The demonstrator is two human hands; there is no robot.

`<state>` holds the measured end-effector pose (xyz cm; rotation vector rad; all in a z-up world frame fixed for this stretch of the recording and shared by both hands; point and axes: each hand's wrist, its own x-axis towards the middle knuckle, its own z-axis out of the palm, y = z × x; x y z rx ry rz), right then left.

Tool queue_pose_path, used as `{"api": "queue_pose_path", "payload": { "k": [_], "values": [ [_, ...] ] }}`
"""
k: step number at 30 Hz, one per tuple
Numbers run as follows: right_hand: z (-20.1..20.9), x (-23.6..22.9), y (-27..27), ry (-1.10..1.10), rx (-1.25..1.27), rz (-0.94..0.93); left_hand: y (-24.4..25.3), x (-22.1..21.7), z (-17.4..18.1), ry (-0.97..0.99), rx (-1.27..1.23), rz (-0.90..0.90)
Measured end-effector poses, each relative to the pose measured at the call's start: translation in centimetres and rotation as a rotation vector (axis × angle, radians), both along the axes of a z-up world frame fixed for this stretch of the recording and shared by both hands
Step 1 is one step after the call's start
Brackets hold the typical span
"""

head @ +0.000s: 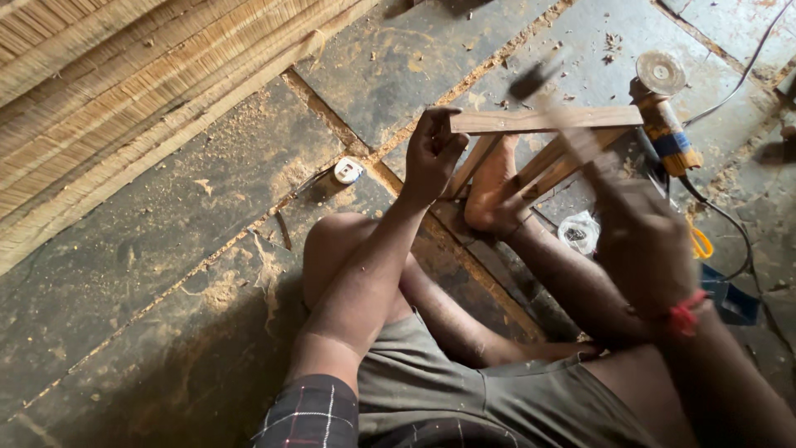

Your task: The person assembles a wooden frame by positioning wooden slats and hammering nails into the joints while receiving help from an assistant who holds the pieces steady.

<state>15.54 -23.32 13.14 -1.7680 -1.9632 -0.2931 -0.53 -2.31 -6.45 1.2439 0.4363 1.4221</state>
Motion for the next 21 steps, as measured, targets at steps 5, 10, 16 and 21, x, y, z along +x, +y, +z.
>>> {"api": "queue_pose_path", "payload": {
  "k": [5, 10, 16, 21],
  "values": [
    [-1.3, 0.3, 0.2, -0.008, -0.108, -0.015, -0.1, -0.2, -0.2, 0.005, -0.039, 0.011],
    [-2.3, 2.8, -0.7, 0.291, -0.139, -0.074, 0.5, 0.5, -0.3, -0.116, -0.048, -0.095],
    [-7.9, 4.0, -1.7, 1.037, -0.026, -0.154, 1.1, 0.8, -1.4, -0.123, -0.042, -0.09],
    [-15.1, 3.1, -3.5, 1.149, -0.156, -0.223, 1.7, 1.6, -3.0, -0.159, -0.001, -0.091]
  ]
}}
